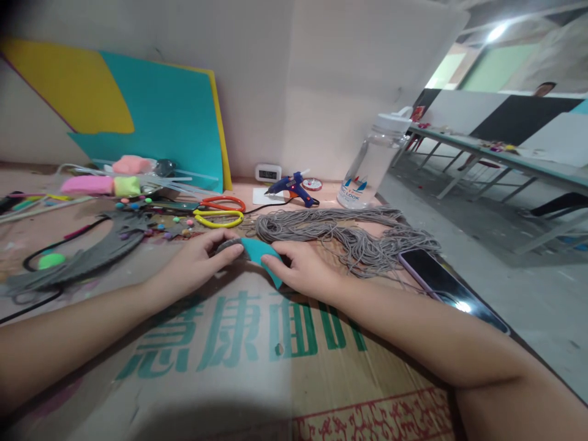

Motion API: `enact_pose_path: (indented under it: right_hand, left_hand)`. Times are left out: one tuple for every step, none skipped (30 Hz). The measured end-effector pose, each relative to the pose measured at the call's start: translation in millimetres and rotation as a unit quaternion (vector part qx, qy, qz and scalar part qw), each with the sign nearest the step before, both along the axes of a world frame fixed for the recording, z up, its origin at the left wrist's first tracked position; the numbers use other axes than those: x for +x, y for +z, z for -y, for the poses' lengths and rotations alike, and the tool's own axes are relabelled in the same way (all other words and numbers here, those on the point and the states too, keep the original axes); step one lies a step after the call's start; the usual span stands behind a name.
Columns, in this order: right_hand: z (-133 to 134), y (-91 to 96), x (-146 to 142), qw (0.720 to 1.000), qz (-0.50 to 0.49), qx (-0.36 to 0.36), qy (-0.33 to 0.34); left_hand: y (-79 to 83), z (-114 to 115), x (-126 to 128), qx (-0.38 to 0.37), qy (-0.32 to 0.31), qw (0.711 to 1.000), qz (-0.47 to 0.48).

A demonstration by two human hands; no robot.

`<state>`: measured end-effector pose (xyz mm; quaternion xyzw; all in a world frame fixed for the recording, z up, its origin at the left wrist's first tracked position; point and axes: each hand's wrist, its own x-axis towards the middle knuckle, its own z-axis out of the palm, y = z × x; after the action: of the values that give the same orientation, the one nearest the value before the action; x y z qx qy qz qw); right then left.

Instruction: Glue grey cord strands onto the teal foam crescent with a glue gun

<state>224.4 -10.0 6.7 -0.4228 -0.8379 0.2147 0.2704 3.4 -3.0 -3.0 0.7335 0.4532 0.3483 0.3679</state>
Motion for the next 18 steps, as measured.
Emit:
enact_pose_path:
  right_hand:
    - [-0.2,0.1,0.2,1.000,0.001,-0.001,-0.001]
    - [-0.5,-0.1,0.5,1.000,0.002,-0.002,-0.001]
    - [-0.9,-0.7,1.0,1.000,0.002,-0.003,-0.001]
    - [-1.2,-1.5,1.5,1.000,0.002,-0.006,0.000]
    - [-1.4,-2.4,2.0,1.000,0.001,-0.007,0.000]
    - [-1.6,-3.2,2.4,1.000,0.001,-0.008,-0.002]
    - [-1.7,-3.9,2.7,1.000,0.001,-0.008,-0.004]
    - [-1.8,-4.2,2.8,1.000,0.000,-0.007,-0.005]
    - [-1.9,-4.3,2.8,1.000,0.000,-0.004,-0.004]
    - [-2.0,-4.3,2.7,1.000,0.000,-0.002,-0.002]
    - [-2.3,-4.1,2.6,1.000,0.000,-0.001,0.001]
    - [-2.6,-3.9,2.5,1.000,0.000,0.000,0.003]
    - [-3.1,-3.8,2.5,1.000,0.001,0.001,0.005]
    - [-3.5,-3.9,2.7,1.000,0.002,0.001,0.005]
    - [-4.0,-4.2,2.9,1.000,0.003,0.001,0.004]
    - [-4.3,-4.7,3.2,1.000,0.004,0.002,0.004]
    - [-4.4,-5.3,3.4,1.000,0.006,0.004,0.004]
    - [-4.3,-5.9,3.7,1.000,0.007,0.008,0.002]
  left_hand:
    - [1.0,0.1,0.4,0.003,0.000,1.000,-0.005]
    - [2.0,0.2,0.7,0.008,0.000,1.000,-0.012]
    - [2.7,0.2,1.0,0.014,0.000,1.000,-0.020]
    - [3.1,0.3,1.2,0.020,0.000,0.999,-0.027]
    - [3.1,0.2,1.3,0.026,0.000,0.999,-0.034]
    - [2.9,0.2,1.4,0.030,0.000,0.999,-0.039]
    - [2.3,0.1,1.4,0.035,0.000,0.999,-0.041]
    - [1.6,-0.1,1.3,0.038,-0.001,0.998,-0.042]
    - [0.9,-0.2,1.3,0.041,-0.003,0.998,-0.043]
    - [0.3,-0.2,1.2,0.044,-0.003,0.998,-0.043]
    - [-0.1,-0.2,1.1,0.045,-0.004,0.998,-0.045]
    - [-0.1,-0.2,1.1,0.045,-0.004,0.998,-0.047]
    - [0.0,-0.1,1.0,0.045,-0.006,0.998,-0.048]
    - [0.3,-0.1,0.9,0.045,-0.007,0.998,-0.048]
    - [0.5,0.0,0.8,0.044,-0.008,0.998,-0.047]
    - [0.6,0.0,0.7,0.041,-0.009,0.998,-0.044]
    - [0.4,0.0,0.6,0.036,-0.011,0.999,-0.037]
    - [-0.1,-0.2,0.5,0.028,-0.012,0.999,-0.021]
